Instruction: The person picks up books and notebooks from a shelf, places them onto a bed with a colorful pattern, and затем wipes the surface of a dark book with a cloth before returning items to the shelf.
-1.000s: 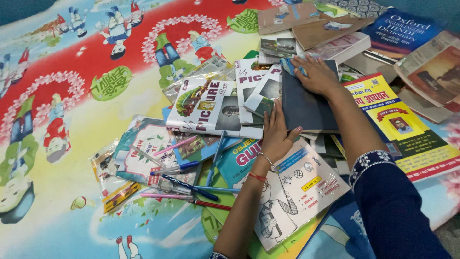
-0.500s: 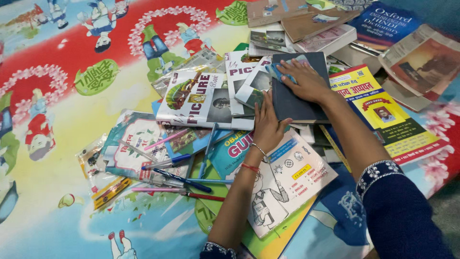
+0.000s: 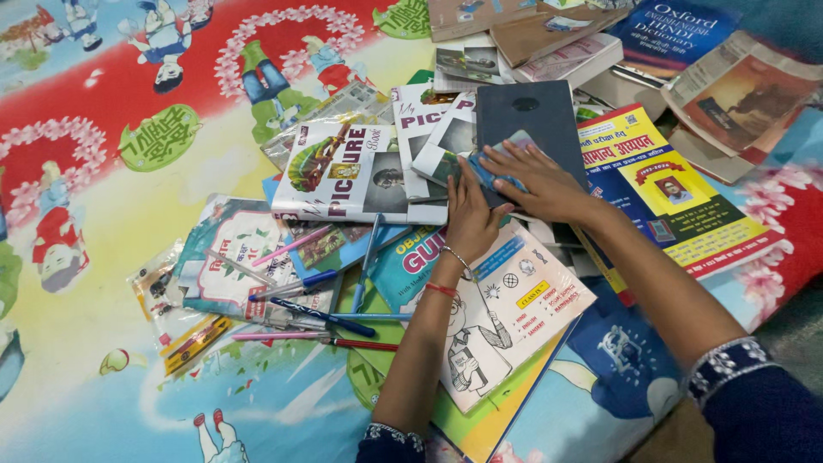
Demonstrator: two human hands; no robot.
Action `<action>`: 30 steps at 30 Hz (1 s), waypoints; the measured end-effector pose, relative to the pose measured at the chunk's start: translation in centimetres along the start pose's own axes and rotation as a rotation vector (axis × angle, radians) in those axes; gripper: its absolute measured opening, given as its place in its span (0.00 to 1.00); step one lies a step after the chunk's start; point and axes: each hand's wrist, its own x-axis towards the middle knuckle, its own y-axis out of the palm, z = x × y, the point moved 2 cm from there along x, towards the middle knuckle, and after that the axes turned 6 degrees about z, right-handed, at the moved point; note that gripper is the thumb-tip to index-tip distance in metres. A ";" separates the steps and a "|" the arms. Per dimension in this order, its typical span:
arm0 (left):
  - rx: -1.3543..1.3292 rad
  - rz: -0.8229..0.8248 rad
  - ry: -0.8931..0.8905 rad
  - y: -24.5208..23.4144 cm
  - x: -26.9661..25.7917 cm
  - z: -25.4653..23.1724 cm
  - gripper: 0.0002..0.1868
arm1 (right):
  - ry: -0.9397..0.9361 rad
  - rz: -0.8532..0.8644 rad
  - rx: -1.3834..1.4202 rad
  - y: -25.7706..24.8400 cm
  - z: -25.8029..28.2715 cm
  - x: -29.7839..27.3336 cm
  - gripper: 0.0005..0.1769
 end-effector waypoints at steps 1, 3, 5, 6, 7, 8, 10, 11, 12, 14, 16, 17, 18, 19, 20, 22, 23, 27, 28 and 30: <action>-0.020 0.001 -0.001 -0.1 0.0 -0.1 0.61 | -0.026 0.014 0.033 0.1 0.5 -0.7 0.33; -0.020 0.003 -0.002 -0.3 0.0 -0.3 0.60 | -0.050 0.051 0.064 0.4 1.1 -1.9 0.34; 0.018 0.005 -0.003 -0.4 0.0 -0.4 0.60 | -0.058 0.073 0.064 0.5 1.2 -2.2 0.35; 0.020 0.004 -0.009 -0.4 -0.1 -0.4 0.60 | -0.052 0.075 0.049 0.5 1.2 -2.1 0.35; 0.022 0.003 -0.012 -0.3 0.0 -0.5 0.60 | -0.046 0.075 0.032 0.4 1.1 -1.9 0.35; 0.024 0.001 -0.015 -0.3 0.1 -0.5 0.60 | -0.040 0.076 0.033 0.3 0.9 -1.5 0.35; 0.000 -0.006 -0.007 -0.3 0.0 -0.4 0.58 | -0.025 0.082 0.031 -0.2 0.5 -1.0 0.34; -0.014 -0.008 -0.001 -0.2 0.0 -0.3 0.57 | -0.014 0.069 0.035 -0.3 0.3 -0.8 0.33; 0.027 -0.005 -0.008 0.0 0.0 -0.3 0.55 | -0.003 0.055 0.040 -0.5 0.1 -0.5 0.33; 0.112 -0.001 -0.022 0.3 0.1 -0.3 0.51 | 0.001 0.024 0.037 -0.7 -0.4 -0.1 0.32; 0.096 -0.009 -0.048 0.4 0.2 -0.3 0.46 | -0.013 -0.010 0.021 -0.7 -0.9 0.7 0.32; 0.089 -0.013 -0.063 0.5 0.2 -0.2 0.44 | -0.002 -0.016 0.000 -0.6 -1.3 1.1 0.32; 0.118 -0.019 -0.057 0.5 0.2 -0.2 0.42 | 0.010 -0.022 -0.020 -0.4 -1.6 1.5 0.31; 0.147 -0.025 -0.049 0.5 0.3 -0.2 0.40 | 0.022 -0.029 -0.041 -0.3 -2.0 1.9 0.31; 0.177 -0.030 -0.041 0.6 0.3 -0.1 0.38 | 0.024 -0.026 -0.038 -0.3 -2.4 2.3 0.31; 0.133 -0.027 -0.061 0.7 0.4 0.1 0.39 | 0.028 -0.023 -0.033 -0.2 -3.2 3.2 0.31; 0.112 -0.026 -0.072 0.8 0.4 0.3 0.39 | 0.041 -0.029 -0.034 -0.1 -3.5 3.6 0.31; 0.166 -0.024 -0.049 1.0 0.5 0.4 0.35 | 0.116 -0.058 -0.023 0.1 -5.1 5.4 0.31; 0.196 -0.023 -0.049 1.0 0.5 0.4 0.34 | 0.140 -0.067 -0.016 0.1 -5.5 6.1 0.32; 0.218 -0.025 -0.045 1.0 0.4 0.3 0.33 | 0.164 -0.081 -0.031 0.0 -6.6 7.3 0.32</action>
